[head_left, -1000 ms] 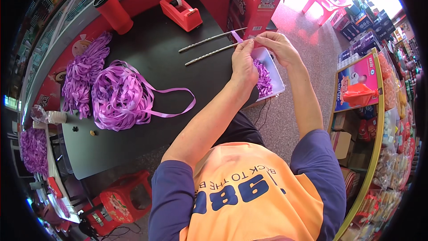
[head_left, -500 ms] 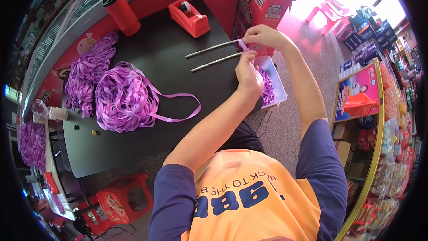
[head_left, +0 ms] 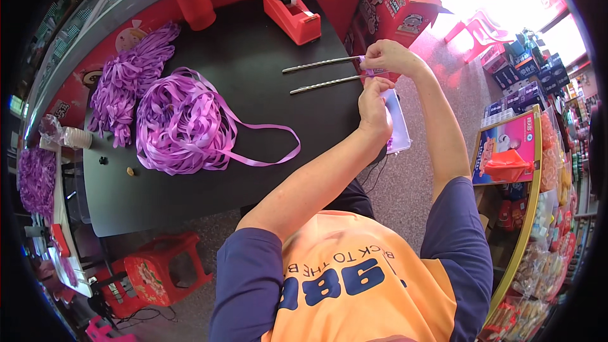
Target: Using a shredding tool to process purple ribbons at a counter.
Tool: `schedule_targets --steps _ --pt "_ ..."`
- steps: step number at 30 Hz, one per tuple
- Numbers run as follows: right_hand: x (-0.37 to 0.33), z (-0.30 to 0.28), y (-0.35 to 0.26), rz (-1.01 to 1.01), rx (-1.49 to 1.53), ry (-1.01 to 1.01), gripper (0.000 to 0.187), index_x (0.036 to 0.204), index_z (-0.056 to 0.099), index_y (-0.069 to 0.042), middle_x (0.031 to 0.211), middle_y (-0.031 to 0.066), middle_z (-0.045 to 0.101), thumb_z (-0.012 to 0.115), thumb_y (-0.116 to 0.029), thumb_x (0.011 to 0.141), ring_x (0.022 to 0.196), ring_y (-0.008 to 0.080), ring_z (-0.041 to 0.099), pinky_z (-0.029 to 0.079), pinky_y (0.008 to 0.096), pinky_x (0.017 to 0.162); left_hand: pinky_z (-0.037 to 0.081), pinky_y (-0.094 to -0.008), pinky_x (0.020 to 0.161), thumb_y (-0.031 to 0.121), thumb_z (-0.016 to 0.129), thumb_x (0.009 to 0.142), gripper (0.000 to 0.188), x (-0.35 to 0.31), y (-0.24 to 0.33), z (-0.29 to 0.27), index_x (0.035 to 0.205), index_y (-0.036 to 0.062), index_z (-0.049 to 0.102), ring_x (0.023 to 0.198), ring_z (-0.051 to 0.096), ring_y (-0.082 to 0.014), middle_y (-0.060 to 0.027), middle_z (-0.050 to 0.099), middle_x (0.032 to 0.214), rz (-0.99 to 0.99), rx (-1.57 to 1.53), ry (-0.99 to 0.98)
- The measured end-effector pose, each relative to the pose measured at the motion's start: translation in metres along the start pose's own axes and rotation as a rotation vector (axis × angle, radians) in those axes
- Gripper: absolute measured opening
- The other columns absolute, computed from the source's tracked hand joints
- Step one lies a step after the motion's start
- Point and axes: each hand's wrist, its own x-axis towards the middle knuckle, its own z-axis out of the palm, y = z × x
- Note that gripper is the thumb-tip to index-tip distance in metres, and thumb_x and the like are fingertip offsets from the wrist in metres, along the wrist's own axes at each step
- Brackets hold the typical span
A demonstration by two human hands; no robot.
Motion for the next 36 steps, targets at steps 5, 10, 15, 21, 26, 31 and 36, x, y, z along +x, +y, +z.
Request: schedule_targets --steps 5,10,15,21,26,31,36 --pt "-0.005 0.006 -0.004 0.061 -0.055 0.095 0.034 0.08 0.068 0.0 0.073 0.0127 0.064 0.068 -0.033 0.071 0.072 0.0225 0.063 0.048 0.0332 0.069 0.026 -0.0271 0.076 0.009 0.048 0.071 0.009 0.003 -0.003 -0.003 0.069 0.0076 0.056 0.083 0.04 -0.0109 0.0016 0.046 0.086 0.011 0.005 -0.004" --pt "-0.016 0.012 -0.028 0.191 -0.243 0.158 0.032 0.078 0.068 -0.001 0.078 0.015 0.064 0.069 -0.032 0.068 0.076 0.0255 0.062 0.048 0.0345 0.072 0.022 -0.0307 0.083 0.014 0.053 0.074 0.006 0.005 -0.005 -0.01 0.073 0.0175 0.058 0.088 0.042 -0.0061 0.0084 0.052 0.085 0.008 -0.015 -0.071" --pt "-0.021 0.008 -0.018 0.083 -0.116 0.166 0.032 0.085 0.069 -0.003 0.088 0.0135 0.066 0.065 -0.034 0.078 0.088 0.0234 0.062 0.047 0.0325 0.078 0.024 -0.0295 0.079 0.013 0.053 0.074 0.007 0.01 -0.006 -0.012 0.072 0.0166 0.058 0.084 0.043 -0.0064 0.0079 0.052 0.082 0.014 -0.017 -0.041" --pt "-0.013 0.061 0.08 0.192 0.938 0.415 0.028 0.097 0.065 0.001 0.088 0.0076 0.065 0.056 -0.025 0.089 0.08 0.0166 0.062 0.049 0.029 0.071 0.025 -0.0286 0.076 0.012 0.052 0.074 0.007 0.001 -0.006 -0.004 0.074 0.0156 0.058 0.083 0.044 -0.008 0.0065 0.052 0.082 -0.014 -0.042 -0.059" --pt "0.0 0.098 0.077 -0.014 1.717 -0.207 0.028 0.114 0.056 0.003 0.085 0.0058 0.062 0.052 -0.012 0.091 0.069 0.0103 0.06 0.05 0.0214 0.059 0.022 -0.0301 0.083 0.011 0.05 0.076 0.006 -0.008 0.005 -0.003 0.075 0.015 0.054 0.09 0.041 -0.0076 0.0068 0.051 0.086 -0.028 -0.057 -0.082" --pt "-0.01 0.103 0.06 -0.101 2.088 -0.362 0.024 0.11 0.057 0.003 0.081 0.0068 0.062 0.054 -0.01 0.09 0.062 0.0097 0.059 0.05 0.0209 0.055 0.021 -0.0307 0.085 0.011 0.05 0.078 0.005 -0.006 0.005 -0.004 0.075 0.0141 0.053 0.091 0.041 -0.0078 0.007 0.051 0.087 -0.047 -0.064 -0.057" --pt "-0.02 0.101 0.032 -0.083 2.256 -0.084 0.02 0.102 0.06 0.002 0.075 0.0069 0.063 0.055 -0.014 0.09 0.057 0.0106 0.059 0.049 0.0212 0.051 0.021 -0.0307 0.087 0.011 0.05 0.078 0.005 -0.003 0.006 -0.009 0.076 0.0138 0.053 0.091 0.042 -0.0073 0.0064 0.051 0.086 -0.011 -0.049 -0.084"
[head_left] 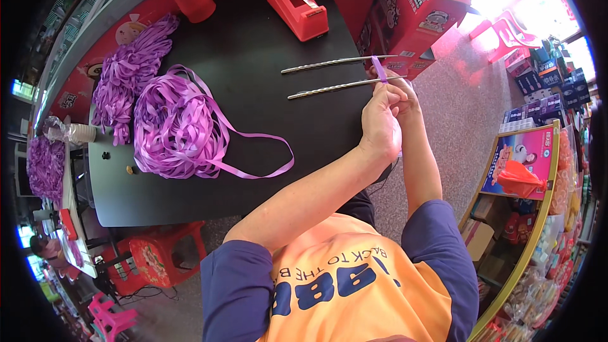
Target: Using a shredding tool to process purple ribbons at a counter.
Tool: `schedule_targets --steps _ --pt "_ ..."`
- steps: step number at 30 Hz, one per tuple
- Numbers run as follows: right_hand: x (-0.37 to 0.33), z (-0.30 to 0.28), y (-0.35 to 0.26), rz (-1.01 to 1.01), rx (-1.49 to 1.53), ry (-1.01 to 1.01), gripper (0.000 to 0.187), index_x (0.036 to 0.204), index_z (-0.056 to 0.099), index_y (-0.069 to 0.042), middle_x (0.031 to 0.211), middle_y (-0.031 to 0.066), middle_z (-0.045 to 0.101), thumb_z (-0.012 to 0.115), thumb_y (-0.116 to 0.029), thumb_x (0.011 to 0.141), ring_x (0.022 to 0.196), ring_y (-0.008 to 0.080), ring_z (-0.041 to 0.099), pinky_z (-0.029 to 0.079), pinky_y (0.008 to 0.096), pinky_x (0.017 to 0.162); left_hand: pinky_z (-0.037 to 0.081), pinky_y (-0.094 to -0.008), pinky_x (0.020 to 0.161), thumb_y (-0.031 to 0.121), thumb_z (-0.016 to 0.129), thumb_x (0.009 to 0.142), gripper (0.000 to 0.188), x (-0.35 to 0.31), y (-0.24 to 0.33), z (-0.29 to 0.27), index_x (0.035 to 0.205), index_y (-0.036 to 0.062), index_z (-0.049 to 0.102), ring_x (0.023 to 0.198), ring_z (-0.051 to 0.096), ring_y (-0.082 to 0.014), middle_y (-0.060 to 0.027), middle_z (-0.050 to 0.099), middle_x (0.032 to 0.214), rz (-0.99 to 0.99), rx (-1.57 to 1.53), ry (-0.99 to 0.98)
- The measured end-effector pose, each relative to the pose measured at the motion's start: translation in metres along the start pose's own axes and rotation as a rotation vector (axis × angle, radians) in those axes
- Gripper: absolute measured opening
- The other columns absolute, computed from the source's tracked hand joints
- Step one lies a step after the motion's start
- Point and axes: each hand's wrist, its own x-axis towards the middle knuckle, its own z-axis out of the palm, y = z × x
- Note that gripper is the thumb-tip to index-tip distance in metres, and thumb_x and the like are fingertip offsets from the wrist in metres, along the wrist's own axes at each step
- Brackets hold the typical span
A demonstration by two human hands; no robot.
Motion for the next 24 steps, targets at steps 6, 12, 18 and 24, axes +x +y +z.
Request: schedule_targets --steps 6,12,18,24 --pt "0.028 -0.052 -0.038 0.395 -0.08 -0.023 0.025 0.093 0.062 0.002 0.075 0.0089 0.065 0.053 -0.021 0.092 0.063 0.0142 0.062 0.049 0.0226 0.053 0.022 -0.0298 0.086 0.011 0.051 0.077 0.004 -0.003 0.0 0.006 0.076 0.0144 0.053 0.092 0.043 -0.0074 0.0061 0.052 0.085 -0.002 -0.016 -0.011" --pt "0.023 -0.039 -0.045 0.212 -0.364 0.031 0.042 0.092 0.064 0.003 0.081 0.0112 0.067 0.038 -0.029 0.098 0.067 0.0187 0.062 0.052 0.0295 0.063 0.022 -0.0299 0.087 0.012 0.053 0.076 0.004 -0.003 0.001 0.005 0.076 0.0153 0.054 0.095 0.044 -0.008 0.0064 0.053 0.087 -0.025 -0.031 0.054" --pt "0.013 -0.038 -0.052 0.177 -0.343 0.07 0.036 0.094 0.064 0.0 0.084 0.0113 0.066 0.046 -0.031 0.095 0.071 0.02 0.062 0.051 0.0303 0.066 0.02 -0.0319 0.089 0.012 0.054 0.074 0.004 -0.001 0.001 0.006 0.075 0.0161 0.054 0.1 0.042 -0.0092 0.006 0.053 0.089 -0.065 -0.038 0.064" --pt "0.004 -0.023 -0.053 0.03 -0.646 0.277 0.034 0.093 0.064 -0.003 0.086 0.0066 0.065 0.048 -0.033 0.095 0.068 0.0142 0.058 0.048 0.0262 0.062 0.02 -0.0319 0.089 0.012 0.053 0.075 0.004 0.001 0.0 0.002 0.074 0.0154 0.054 0.1 0.043 -0.0109 0.0055 0.053 0.09 -0.072 -0.03 0.06"
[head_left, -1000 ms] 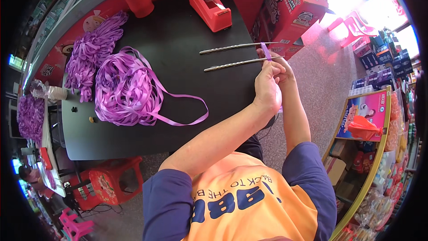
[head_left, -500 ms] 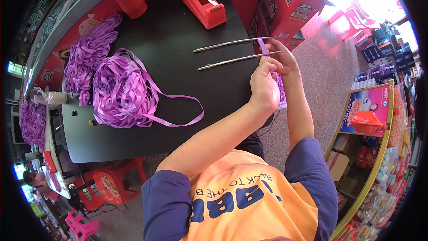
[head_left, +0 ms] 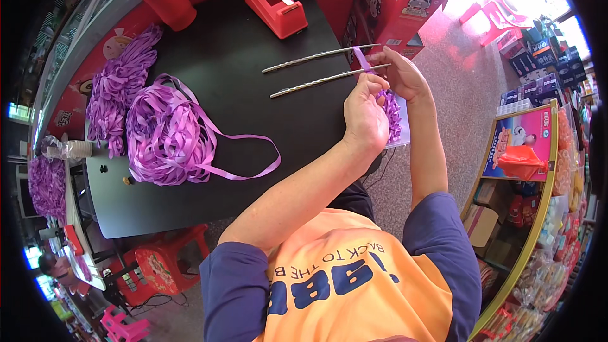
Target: Using a shredding tool to process purple ribbons at a counter.
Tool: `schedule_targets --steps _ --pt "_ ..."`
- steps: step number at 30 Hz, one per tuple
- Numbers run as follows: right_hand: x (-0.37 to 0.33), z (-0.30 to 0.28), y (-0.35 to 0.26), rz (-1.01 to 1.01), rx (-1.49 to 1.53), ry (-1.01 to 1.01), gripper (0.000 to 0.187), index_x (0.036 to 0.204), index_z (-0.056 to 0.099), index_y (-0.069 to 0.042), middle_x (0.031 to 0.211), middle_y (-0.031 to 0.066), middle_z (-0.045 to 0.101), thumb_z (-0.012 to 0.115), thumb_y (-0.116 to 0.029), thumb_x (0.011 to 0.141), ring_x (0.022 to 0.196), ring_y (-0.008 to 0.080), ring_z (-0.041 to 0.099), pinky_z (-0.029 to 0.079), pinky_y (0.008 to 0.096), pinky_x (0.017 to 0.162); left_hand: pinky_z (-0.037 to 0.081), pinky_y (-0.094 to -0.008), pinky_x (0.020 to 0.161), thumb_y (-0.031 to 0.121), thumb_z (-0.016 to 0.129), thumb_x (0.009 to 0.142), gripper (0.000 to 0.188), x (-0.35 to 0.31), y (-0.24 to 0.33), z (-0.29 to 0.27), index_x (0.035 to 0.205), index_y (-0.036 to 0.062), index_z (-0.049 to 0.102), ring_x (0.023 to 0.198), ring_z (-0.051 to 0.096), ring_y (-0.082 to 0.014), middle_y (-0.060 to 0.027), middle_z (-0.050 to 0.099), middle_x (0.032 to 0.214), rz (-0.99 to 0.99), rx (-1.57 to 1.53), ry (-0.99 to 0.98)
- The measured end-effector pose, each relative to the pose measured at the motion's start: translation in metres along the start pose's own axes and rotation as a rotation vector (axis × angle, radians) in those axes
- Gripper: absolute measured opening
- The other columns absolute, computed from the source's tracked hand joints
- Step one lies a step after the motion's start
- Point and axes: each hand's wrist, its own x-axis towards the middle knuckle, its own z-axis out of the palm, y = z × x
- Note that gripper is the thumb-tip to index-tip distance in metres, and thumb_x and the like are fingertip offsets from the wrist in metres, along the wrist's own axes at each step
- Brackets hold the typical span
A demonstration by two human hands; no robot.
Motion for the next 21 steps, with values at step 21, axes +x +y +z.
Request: schedule_targets --steps 21 --pt "0.01 -0.014 -0.004 0.056 0.077 -0.046 0.016 0.087 0.064 -0.006 0.083 0.0046 0.064 0.065 -0.022 0.084 0.072 0.0158 0.061 0.05 0.0301 0.065 0.021 -0.0337 0.091 0.014 0.052 0.076 0.003 -0.001 0.0 0.001 0.075 0.0153 0.055 0.101 0.043 -0.0133 0.0048 0.054 0.09 -0.002 0.017 -0.01"
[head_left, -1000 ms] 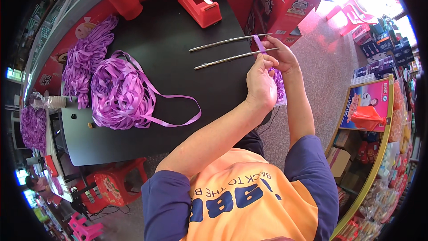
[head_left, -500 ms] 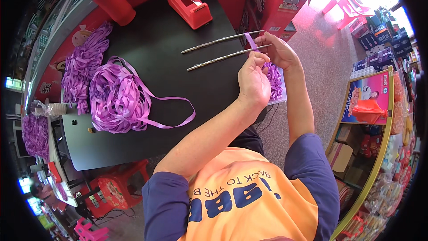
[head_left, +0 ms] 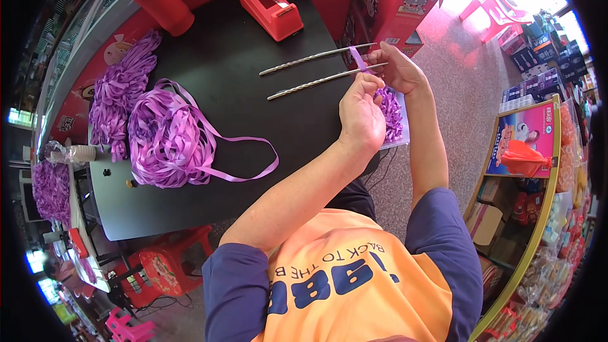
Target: Using a shredding tool to process purple ribbons at a counter.
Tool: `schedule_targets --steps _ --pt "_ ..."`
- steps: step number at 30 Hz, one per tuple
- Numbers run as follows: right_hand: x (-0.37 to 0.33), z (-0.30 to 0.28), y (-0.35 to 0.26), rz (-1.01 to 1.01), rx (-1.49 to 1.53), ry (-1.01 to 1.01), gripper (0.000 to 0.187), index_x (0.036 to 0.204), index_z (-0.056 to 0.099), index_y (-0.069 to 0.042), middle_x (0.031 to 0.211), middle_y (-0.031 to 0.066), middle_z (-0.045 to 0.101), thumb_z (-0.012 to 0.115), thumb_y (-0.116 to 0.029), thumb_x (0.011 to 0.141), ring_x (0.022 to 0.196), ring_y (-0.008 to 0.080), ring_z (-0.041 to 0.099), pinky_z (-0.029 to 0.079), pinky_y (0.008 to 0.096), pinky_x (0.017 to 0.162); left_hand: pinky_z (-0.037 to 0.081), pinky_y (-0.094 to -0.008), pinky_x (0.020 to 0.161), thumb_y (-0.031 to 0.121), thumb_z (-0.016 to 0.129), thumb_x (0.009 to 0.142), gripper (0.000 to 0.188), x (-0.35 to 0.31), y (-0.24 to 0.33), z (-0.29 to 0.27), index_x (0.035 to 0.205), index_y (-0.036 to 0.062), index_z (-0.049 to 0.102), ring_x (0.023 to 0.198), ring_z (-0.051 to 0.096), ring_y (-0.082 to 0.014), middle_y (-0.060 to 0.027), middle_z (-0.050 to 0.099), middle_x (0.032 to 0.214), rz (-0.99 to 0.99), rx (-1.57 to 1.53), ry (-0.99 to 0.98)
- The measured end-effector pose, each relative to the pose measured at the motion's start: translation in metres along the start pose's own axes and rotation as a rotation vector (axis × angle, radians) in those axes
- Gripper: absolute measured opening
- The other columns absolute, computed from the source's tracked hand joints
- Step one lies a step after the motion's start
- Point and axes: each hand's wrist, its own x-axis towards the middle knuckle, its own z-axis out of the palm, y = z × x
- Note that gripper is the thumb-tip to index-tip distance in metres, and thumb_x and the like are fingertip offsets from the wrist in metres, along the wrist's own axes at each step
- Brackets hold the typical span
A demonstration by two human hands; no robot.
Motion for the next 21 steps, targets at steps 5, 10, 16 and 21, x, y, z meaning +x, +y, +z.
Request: schedule_targets --steps 5,10,16,21 --pt "-0.01 0.022 -0.007 -0.038 -0.217 0.11 0.019 0.086 0.065 -0.007 0.079 0.0018 0.063 0.066 -0.026 0.083 0.071 0.0143 0.061 0.049 0.0294 0.064 0.021 -0.0337 0.09 0.014 0.053 0.076 0.003 0.001 0.001 -0.004 0.075 0.0152 0.055 0.099 0.043 -0.0137 0.0048 0.054 0.09 0.021 0.005 -0.022" --pt "-0.003 0.016 -0.006 -0.025 -0.147 0.028 0.016 0.088 0.065 -0.004 0.082 0.006 0.065 0.065 -0.019 0.082 0.07 0.0159 0.062 0.05 0.0299 0.065 0.021 -0.0335 0.09 0.014 0.052 0.077 0.004 0.002 0.001 -0.004 0.075 0.0151 0.055 0.1 0.044 -0.0138 0.0049 0.054 0.089 0.024 -0.021 -0.048" --pt "0.025 0.004 0.021 0.082 0.019 -0.182 0.014 0.09 0.064 -0.002 0.083 0.0086 0.066 0.066 -0.011 0.08 0.069 0.0152 0.062 0.05 0.0278 0.062 0.022 -0.0334 0.091 0.014 0.052 0.078 0.005 0.0 0.002 -0.003 0.075 0.0144 0.056 0.1 0.044 -0.014 0.0046 0.054 0.089 0.022 -0.028 0.012" --pt "0.026 0.011 0.036 0.083 0.139 -0.211 0.022 0.096 0.061 0.001 0.085 0.0087 0.065 0.069 -0.009 0.078 0.069 0.015 0.064 0.054 0.0267 0.061 0.022 -0.0324 0.091 0.012 0.052 0.078 0.005 0.001 0.001 -0.004 0.076 0.0144 0.056 0.099 0.046 -0.0132 0.0049 0.055 0.088 0.004 -0.057 0.0"
